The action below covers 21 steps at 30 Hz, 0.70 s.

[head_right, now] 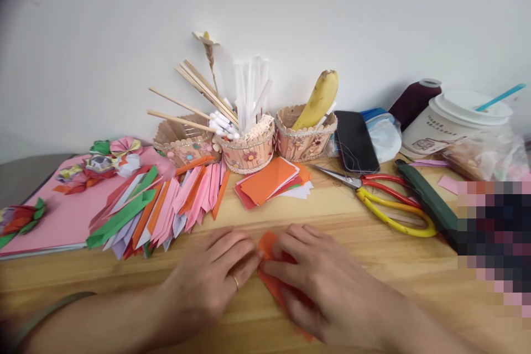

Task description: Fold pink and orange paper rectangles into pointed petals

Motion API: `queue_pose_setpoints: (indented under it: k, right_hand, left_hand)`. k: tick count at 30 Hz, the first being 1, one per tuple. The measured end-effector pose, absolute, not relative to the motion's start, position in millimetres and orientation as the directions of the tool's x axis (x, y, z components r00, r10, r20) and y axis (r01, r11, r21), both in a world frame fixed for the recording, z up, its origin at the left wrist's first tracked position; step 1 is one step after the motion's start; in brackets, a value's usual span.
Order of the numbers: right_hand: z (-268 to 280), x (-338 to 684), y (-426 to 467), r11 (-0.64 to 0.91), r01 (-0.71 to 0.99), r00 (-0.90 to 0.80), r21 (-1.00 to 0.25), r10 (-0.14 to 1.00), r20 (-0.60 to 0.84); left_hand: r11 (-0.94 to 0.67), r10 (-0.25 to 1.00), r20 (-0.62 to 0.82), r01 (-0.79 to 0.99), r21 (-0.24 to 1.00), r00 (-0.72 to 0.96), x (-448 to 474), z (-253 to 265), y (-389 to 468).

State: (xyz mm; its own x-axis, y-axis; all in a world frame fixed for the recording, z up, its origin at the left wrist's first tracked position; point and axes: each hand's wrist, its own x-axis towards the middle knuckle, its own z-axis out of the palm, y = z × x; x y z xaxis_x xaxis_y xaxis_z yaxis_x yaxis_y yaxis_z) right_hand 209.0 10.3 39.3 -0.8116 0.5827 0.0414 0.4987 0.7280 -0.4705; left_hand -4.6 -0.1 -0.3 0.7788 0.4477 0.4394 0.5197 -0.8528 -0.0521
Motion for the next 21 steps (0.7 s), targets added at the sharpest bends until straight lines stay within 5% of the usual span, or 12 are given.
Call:
queue_pose_setpoints:
  k: [4, 8, 21]
  right_hand:
    - [32, 211, 10, 0.717, 0.495, -0.786, -0.491, 0.61, 0.098]
    - [20, 216, 12, 0.578, 0.632, -0.552, -0.517, 0.803, 0.223]
    - [19, 208, 13, 0.389, 0.756, -0.39, -0.526, 0.913, 0.115]
  left_hand:
    - [-0.865, 0.397, 0.475, 0.493, -0.093, 0.786, -4, -4, -4]
    - [-0.867, 0.389, 0.497, 0.491, -0.088, 0.776, -3, -3, -4]
    - [-0.872, 0.367, 0.464, 0.472, -0.13, 0.806, -8, 1, 6]
